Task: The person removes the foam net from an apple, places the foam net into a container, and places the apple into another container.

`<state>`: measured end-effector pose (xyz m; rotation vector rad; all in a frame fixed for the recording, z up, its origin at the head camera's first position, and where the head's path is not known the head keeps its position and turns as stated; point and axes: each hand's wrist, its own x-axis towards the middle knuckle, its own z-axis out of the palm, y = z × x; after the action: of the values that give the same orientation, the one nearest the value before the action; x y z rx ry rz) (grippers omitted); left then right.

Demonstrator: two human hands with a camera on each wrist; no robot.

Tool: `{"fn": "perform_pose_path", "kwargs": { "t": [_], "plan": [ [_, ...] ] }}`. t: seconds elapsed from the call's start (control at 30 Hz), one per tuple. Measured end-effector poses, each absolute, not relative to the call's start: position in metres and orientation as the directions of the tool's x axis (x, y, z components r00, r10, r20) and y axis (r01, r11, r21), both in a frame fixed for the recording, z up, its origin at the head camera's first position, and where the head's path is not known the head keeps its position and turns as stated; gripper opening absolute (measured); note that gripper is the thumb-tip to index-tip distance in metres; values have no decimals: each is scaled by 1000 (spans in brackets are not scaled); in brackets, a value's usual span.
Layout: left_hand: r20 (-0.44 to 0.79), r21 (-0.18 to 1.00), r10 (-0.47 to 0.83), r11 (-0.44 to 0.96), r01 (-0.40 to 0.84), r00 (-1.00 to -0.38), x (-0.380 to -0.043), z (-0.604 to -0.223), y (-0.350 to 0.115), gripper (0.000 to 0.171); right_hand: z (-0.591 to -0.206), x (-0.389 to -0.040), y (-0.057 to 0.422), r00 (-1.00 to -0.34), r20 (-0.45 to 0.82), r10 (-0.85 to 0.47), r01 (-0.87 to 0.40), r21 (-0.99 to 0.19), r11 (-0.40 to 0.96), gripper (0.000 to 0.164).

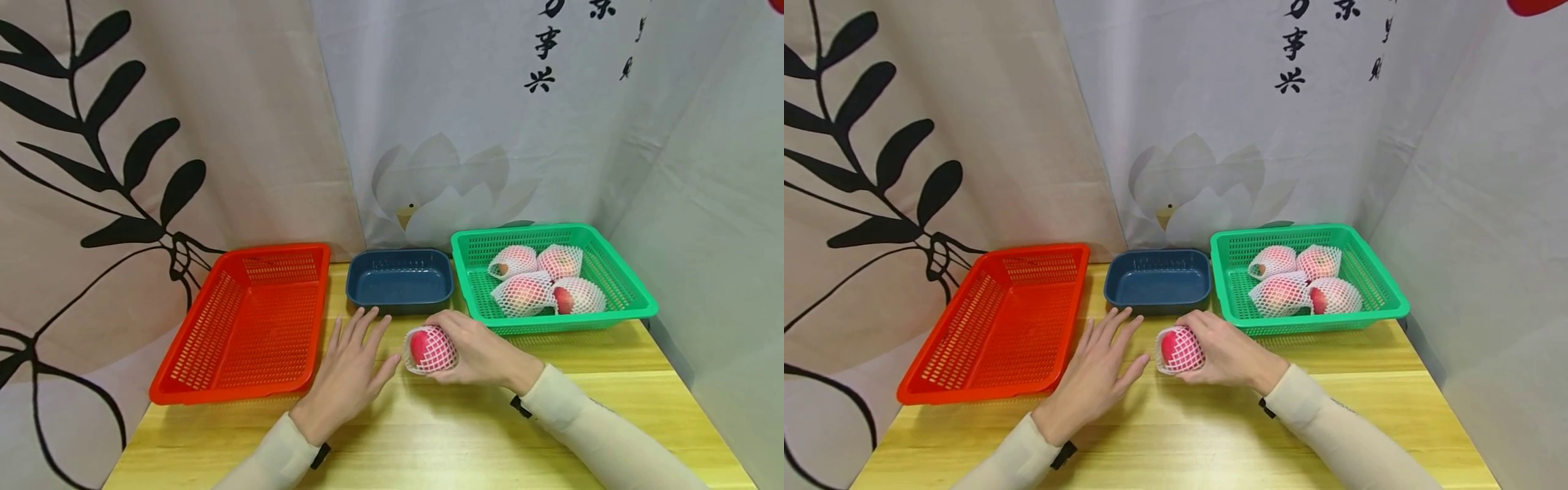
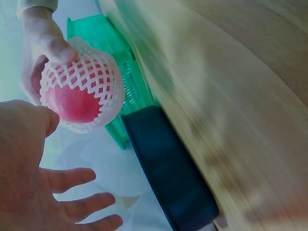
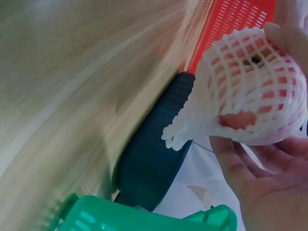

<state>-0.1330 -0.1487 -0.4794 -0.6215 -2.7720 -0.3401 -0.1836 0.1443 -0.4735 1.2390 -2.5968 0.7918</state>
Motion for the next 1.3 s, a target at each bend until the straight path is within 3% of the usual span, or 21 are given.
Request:
{"fn": "perform_pose_path", "kwargs": {
  "t": [0.27, 0.57, 1.3],
  "plan": [
    [314, 172, 390, 873, 456, -866, -129, -482, -150, 69, -476, -186, 140, -689, 275, -671, -709, -451, 543, 83],
    [324, 174, 389, 871, 459, -862, -126, -486, -151, 68, -483, -188, 132, -686, 236, -689, -693, -500, 519, 76],
    [292, 176, 395, 873, 455, -871, -129, -494, -149, 69, -496, -197, 118, -615, 241, -751, -784, -294, 547, 86]
  ]
}}
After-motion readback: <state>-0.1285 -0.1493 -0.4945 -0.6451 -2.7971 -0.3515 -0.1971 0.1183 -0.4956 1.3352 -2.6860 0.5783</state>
